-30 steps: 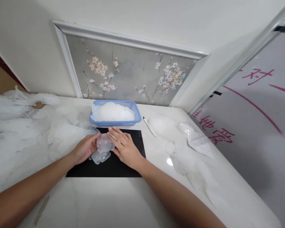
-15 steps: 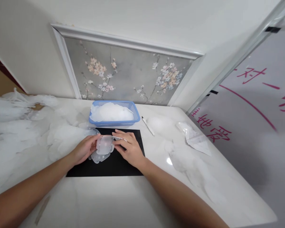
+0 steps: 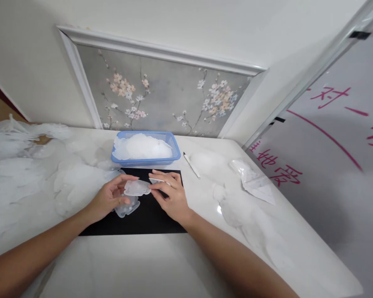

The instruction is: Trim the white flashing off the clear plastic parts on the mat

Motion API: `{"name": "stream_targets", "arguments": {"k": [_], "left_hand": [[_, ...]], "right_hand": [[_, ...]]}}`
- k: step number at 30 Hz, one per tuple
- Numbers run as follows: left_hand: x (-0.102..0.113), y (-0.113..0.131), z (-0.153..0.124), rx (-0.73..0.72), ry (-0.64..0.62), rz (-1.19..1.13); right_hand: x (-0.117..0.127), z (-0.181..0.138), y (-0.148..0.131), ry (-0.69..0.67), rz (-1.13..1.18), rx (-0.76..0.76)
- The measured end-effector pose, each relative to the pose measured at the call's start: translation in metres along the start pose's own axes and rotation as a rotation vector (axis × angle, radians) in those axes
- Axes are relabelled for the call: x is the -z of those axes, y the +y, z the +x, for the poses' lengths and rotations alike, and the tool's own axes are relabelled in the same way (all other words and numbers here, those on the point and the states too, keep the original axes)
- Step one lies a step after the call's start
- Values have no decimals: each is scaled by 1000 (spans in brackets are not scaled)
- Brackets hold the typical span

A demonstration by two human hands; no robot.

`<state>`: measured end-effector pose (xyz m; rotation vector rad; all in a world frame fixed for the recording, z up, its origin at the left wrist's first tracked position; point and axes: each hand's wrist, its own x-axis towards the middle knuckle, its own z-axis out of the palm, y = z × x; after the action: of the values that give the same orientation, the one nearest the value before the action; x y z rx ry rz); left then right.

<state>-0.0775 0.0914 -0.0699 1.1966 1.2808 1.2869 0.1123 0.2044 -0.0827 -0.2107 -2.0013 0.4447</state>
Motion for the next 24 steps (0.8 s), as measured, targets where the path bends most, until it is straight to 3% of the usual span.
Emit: {"name": "stream_targets", "arguments": {"k": [9,14,20,24], "left_hand": [[-2,5,-3,61,85,158],[-3,4,-2,68,87,183],[-2,4,-2,-18,44,147],[-3,6,-3,2,55,205]], "right_hand": [[1,0,-1,-26,42,-64],[1,-1,0,-39,45,-115],[1,0,0,-25,48,-61],[1,-1,1,-36,44,-70]]}}
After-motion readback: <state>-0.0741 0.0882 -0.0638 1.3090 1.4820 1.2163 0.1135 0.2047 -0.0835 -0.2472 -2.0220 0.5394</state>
